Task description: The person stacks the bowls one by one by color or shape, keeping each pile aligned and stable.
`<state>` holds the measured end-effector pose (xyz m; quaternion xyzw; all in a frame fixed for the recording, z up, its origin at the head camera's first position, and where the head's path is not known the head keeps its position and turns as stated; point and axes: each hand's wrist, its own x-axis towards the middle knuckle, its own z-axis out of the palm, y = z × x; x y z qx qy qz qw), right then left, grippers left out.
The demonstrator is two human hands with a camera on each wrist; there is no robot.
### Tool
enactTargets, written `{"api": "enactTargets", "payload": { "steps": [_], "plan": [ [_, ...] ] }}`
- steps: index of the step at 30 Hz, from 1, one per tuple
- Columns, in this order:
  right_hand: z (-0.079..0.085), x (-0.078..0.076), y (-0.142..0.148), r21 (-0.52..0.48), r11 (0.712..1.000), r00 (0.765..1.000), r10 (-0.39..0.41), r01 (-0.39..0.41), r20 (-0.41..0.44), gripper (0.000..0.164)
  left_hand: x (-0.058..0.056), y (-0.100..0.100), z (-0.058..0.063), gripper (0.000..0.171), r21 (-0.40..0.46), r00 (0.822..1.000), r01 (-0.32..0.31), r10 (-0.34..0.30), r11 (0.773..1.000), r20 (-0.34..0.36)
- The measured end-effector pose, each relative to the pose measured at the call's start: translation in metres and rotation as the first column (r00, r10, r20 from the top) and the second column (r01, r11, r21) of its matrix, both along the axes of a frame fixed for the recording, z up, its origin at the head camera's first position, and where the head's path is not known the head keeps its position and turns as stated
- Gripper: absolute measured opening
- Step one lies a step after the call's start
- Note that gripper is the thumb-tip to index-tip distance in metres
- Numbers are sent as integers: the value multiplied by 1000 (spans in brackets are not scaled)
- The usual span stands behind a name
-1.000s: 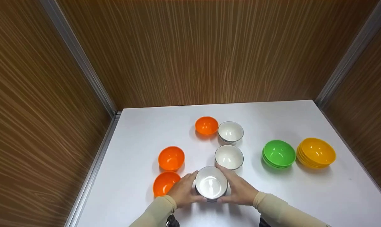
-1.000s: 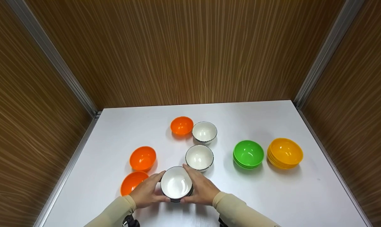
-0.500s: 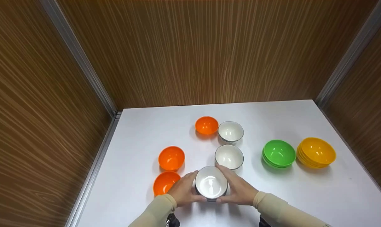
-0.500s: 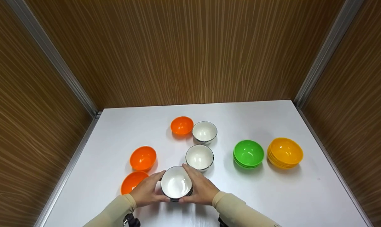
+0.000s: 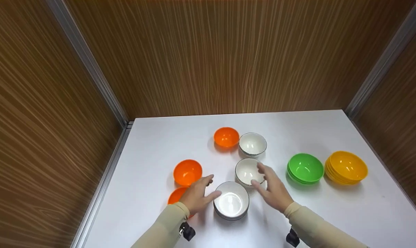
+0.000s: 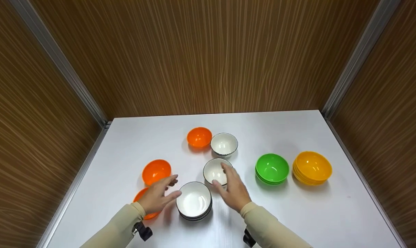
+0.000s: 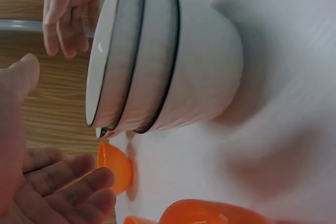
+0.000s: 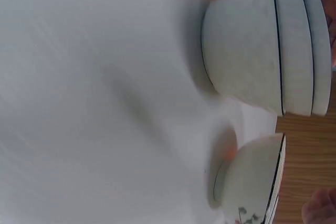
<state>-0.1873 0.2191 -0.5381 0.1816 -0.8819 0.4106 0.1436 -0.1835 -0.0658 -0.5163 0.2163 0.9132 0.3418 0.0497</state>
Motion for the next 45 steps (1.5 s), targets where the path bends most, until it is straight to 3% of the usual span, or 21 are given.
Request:
{"api": "enactTargets", "payload": {
  "steps": [4,8,12,16,19,22,28,35,39,45],
  "plan": [
    [-2,-5,9,5,991,989,-133,133,66,57,-11,-2,5,65,26,999,-37,37,999,24],
    [-8,-11,17,51,979,958,-203,196,205,63,-23,-3,9,65,55,997,-53,49,997,56],
    [-14,-19,22,53,975,904,-222,218,365,65,-37,0,11,55,89,996,-46,39,995,77],
    [-18,-26,24,-20,972,834,-189,233,519,65,-51,5,14,51,93,987,-81,67,992,146],
    [-19,-31,25,-71,966,783,-157,249,602,64,-62,9,15,51,48,985,-91,83,995,150],
    [-20,-35,25,-93,961,757,-144,262,637,61,-72,12,15,50,-7,989,-95,95,995,114],
    [-23,-40,26,-130,952,748,-128,276,651,53,-85,20,11,46,-22,993,-106,107,994,55],
    [-26,-44,23,-141,955,775,-119,260,621,47,-93,33,6,44,-37,995,-89,90,995,31],
    [-27,-48,18,-138,957,778,-118,254,617,45,-96,39,2,44,-61,997,-77,77,995,9],
    [-29,-52,11,-130,961,780,-115,244,615,43,-95,45,-5,45,-85,997,-65,69,994,44]
  ]
}}
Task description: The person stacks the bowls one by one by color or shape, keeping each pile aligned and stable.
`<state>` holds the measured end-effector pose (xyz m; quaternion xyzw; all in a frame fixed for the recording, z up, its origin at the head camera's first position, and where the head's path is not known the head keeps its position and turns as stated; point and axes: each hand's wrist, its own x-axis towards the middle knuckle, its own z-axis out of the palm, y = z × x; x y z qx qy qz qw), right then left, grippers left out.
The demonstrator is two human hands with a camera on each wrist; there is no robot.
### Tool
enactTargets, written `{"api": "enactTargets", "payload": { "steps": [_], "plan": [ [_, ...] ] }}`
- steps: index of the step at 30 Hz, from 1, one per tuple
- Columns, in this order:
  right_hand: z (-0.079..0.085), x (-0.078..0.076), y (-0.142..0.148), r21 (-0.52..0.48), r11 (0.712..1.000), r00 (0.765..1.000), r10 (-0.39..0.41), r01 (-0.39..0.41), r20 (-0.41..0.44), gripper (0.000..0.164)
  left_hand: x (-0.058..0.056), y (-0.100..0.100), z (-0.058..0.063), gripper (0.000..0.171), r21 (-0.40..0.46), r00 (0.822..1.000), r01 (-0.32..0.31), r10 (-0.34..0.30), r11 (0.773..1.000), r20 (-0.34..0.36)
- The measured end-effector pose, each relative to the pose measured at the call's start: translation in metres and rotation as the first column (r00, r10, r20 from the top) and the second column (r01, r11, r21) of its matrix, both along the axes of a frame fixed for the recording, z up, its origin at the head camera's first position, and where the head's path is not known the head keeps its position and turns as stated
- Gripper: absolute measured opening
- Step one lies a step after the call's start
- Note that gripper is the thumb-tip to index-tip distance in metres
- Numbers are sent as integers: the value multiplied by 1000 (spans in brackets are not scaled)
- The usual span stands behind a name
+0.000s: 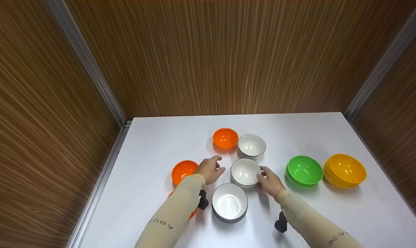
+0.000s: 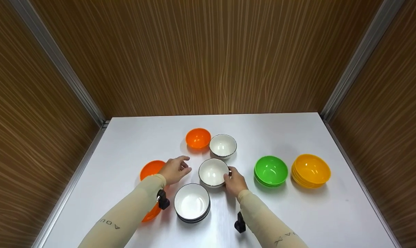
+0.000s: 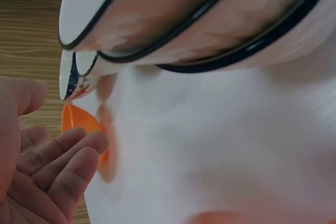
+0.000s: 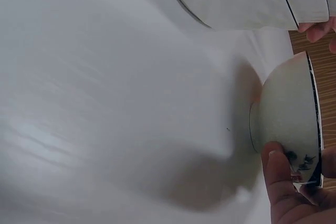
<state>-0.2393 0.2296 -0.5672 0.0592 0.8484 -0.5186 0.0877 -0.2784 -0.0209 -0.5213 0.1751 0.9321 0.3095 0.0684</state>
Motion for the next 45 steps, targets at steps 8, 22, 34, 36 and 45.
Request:
{"api": "enactTargets", "payload": {
  "steps": [8,22,34,36,45],
  "plan": [
    [2,-5,-10,-1,1000,1000,0,0,20,44,1,1,-7,48,-16,999,1,0,1000,45],
    [11,-16,-33,-116,990,987,94,-79,131,51,1,5,-18,61,-88,996,6,2,996,92],
    [13,-20,-38,-241,963,982,150,-119,113,51,0,2,-24,37,-65,1000,21,-21,998,3],
    [12,-21,-38,-215,968,982,154,-128,109,51,0,1,-25,41,-70,1000,17,-17,997,3],
    [16,-28,-28,-90,994,988,76,-64,138,61,0,0,-25,47,-67,1000,18,-18,998,5]
  ]
}}
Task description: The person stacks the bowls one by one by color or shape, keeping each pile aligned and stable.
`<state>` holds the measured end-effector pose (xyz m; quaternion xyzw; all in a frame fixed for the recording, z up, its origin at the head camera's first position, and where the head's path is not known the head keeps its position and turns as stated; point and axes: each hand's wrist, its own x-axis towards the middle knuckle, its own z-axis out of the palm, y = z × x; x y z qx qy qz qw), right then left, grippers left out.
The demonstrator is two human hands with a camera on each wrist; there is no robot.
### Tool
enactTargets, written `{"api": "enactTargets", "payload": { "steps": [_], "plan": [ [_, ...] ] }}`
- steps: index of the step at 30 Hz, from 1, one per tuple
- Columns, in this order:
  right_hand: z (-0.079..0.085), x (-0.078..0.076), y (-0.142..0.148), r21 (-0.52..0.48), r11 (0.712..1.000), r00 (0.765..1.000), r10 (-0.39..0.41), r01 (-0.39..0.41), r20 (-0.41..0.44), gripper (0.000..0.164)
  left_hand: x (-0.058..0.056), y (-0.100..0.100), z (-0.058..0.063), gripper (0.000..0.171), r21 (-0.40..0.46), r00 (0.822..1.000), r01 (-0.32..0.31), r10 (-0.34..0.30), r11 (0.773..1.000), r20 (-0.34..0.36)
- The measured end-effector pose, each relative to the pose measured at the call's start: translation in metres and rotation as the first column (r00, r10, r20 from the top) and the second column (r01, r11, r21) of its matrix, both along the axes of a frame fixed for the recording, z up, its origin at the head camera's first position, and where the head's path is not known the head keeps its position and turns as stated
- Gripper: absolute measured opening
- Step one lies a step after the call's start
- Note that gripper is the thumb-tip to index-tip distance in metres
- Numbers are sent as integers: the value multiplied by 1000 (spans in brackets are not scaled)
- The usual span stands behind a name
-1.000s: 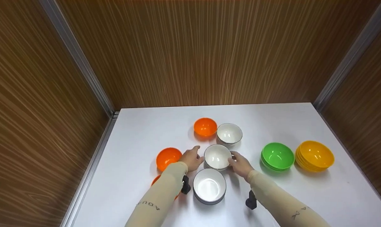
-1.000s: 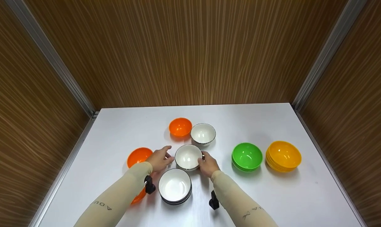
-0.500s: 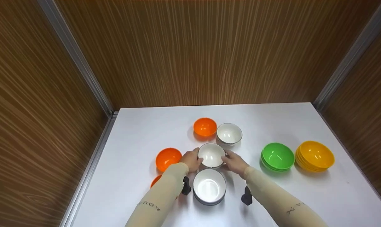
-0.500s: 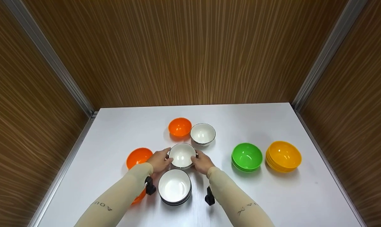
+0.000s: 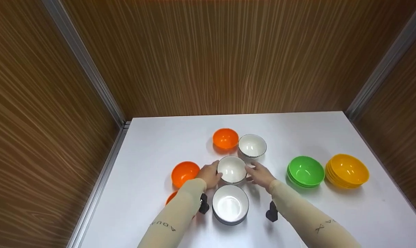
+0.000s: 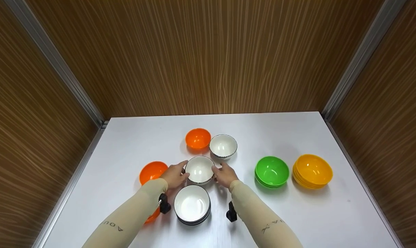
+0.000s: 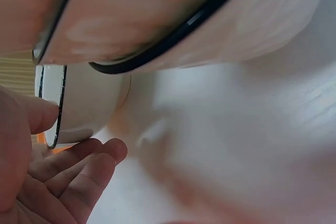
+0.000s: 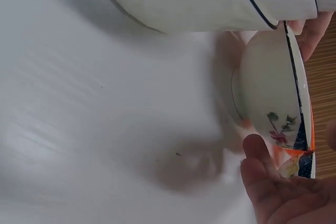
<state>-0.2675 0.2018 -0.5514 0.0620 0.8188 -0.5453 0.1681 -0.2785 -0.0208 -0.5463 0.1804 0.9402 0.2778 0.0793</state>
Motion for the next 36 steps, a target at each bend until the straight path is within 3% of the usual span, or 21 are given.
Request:
{"api": "enactTargets", "payload": {
  "steps": [5,14,20,28,36],
  "plan": [
    [2,-9,13,60,996,997,-71,69,21,67,-2,2,0,56,19,999,-4,3,1000,54],
    [3,-30,34,70,981,979,-185,180,83,75,-4,3,-3,70,85,998,14,-20,996,59],
    [3,-39,39,37,977,966,-212,209,147,74,-4,4,-3,76,92,998,34,-38,995,45],
    [-2,-48,38,0,963,953,-268,271,142,71,-4,4,-1,77,96,998,18,-25,995,64],
    [-8,-54,41,-50,961,954,-263,273,142,68,-3,4,0,77,116,998,20,-28,993,61]
  ]
}}
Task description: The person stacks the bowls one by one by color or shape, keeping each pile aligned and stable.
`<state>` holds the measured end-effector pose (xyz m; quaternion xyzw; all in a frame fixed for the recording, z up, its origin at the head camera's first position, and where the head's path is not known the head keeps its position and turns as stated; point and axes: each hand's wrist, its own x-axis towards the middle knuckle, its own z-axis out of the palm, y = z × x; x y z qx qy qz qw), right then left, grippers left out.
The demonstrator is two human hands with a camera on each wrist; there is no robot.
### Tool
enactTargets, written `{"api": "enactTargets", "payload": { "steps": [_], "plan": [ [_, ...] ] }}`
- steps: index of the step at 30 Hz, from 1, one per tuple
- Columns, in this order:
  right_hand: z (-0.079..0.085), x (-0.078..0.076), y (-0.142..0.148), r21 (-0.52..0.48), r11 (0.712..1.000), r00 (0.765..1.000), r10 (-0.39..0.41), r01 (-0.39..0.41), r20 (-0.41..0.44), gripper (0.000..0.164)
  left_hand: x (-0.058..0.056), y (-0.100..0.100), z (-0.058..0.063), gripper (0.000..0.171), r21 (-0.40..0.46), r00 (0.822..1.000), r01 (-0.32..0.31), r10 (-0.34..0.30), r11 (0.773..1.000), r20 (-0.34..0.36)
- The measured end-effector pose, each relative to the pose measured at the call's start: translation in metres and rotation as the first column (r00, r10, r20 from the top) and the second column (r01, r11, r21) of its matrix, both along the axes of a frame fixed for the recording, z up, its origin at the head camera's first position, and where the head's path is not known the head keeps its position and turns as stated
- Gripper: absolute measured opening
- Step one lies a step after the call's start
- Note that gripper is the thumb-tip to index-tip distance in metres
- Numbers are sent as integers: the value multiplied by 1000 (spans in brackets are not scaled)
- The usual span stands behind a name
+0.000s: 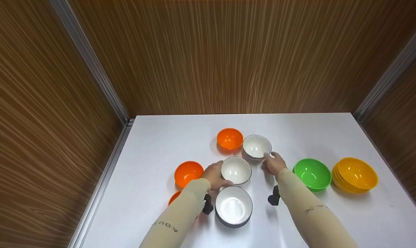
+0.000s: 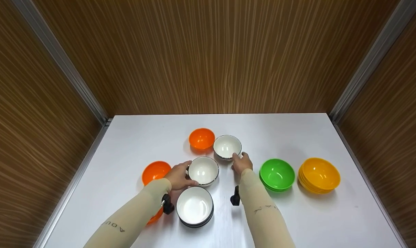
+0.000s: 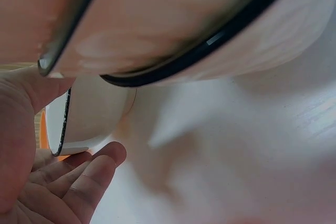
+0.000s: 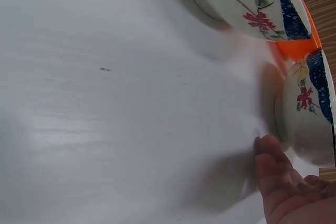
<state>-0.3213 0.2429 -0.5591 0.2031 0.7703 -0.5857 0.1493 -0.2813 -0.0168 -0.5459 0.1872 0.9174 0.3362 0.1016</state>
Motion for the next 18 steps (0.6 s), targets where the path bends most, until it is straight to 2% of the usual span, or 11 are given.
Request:
{"api": "enactTargets", "payload": {
  "steps": [6,18],
  "plan": [
    [-2,1,3,27,999,1000,23,-23,15,67,0,0,-1,74,-10,1000,16,-17,1000,-24],
    [0,2,-1,-43,999,1000,-16,16,15,61,2,1,2,74,-12,1000,7,-7,1000,1]
  ]
}}
